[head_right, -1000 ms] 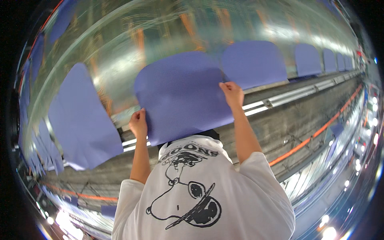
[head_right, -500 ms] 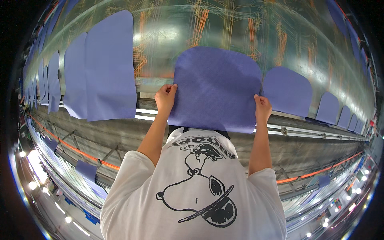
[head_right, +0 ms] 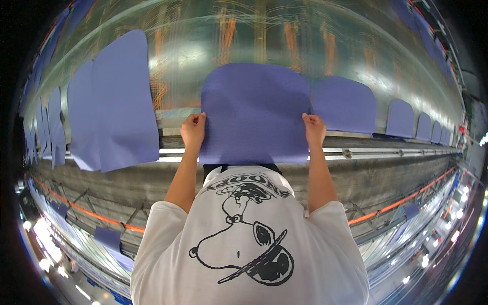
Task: The person repeatedly folds purple fabric pieces on a metal workbench. They smooth each piece, fold it in half, and place it back on the bench, continuing the process across multiple items.
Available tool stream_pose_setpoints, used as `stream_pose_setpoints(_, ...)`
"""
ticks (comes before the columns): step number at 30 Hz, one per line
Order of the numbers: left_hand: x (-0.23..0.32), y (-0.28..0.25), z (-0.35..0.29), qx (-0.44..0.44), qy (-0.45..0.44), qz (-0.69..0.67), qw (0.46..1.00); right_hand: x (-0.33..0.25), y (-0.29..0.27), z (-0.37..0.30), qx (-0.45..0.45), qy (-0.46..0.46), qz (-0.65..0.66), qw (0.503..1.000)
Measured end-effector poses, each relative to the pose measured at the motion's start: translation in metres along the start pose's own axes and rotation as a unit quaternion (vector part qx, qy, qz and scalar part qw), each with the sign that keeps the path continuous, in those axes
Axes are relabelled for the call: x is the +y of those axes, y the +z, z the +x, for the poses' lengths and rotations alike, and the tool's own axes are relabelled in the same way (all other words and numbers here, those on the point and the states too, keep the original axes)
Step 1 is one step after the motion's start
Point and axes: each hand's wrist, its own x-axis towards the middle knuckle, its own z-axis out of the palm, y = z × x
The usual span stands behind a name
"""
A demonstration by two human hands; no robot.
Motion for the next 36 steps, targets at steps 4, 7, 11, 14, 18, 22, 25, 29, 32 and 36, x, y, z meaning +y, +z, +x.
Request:
stream_pose_setpoints(4, 0.004, -0.002, -0.002, -0.007, 0.011, -0.005, 1.0, -0.001, 0.0, -0.001, 0.011, 0.021, -0.012, 1.0)
stream_pose_setpoints(7, 0.005, -0.004, -0.002, -0.011, 0.019, 0.008, 1.0, -0.007, -0.002, -0.004, 0.013, 0.024, -0.003, 1.0)
stream_pose_setpoints(11, 0.008, -0.006, 0.005, -0.068, 0.05, 0.113, 0.99, -0.037, -0.01, -0.013, -0.013, 0.052, -0.131, 0.99)
stream_pose_setpoints(14, 0.038, -0.003, 0.002, -0.006, 0.158, 0.26, 0.952, -0.033, 0.001, -0.018, 0.08, -0.132, -0.303, 0.94)
stream_pose_setpoints(18, 0.048, 0.03, 0.014, -0.084, 0.413, 0.284, 0.861, -0.069, 0.054, -0.041, -0.011, -0.273, -0.242, 0.931)
stream_pose_setpoints(22, 0.089, 0.076, 0.014, -0.142, 0.471, 0.193, 0.849, -0.104, 0.118, -0.061, -0.072, -0.408, -0.205, 0.887)
stream_pose_setpoints(25, 0.103, 0.084, 0.033, -0.134, 0.435, 0.21, 0.865, -0.121, 0.127, -0.038, -0.075, -0.413, -0.24, 0.875)
stream_pose_setpoints(29, 0.078, 0.066, 0.073, -0.047, 0.424, 0.271, 0.863, -0.117, 0.092, 0.016, -0.057, -0.396, -0.296, 0.867)
stream_pose_setpoints(32, 0.05, 0.058, 0.078, -0.063, 0.372, 0.313, 0.872, -0.093, 0.075, 0.041, -0.027, -0.375, -0.353, 0.857)
stream_pose_setpoints(36, 0.058, 0.054, 0.075, -0.069, 0.35, 0.346, 0.868, -0.082, 0.073, 0.042, -0.039, -0.382, -0.37, 0.846)
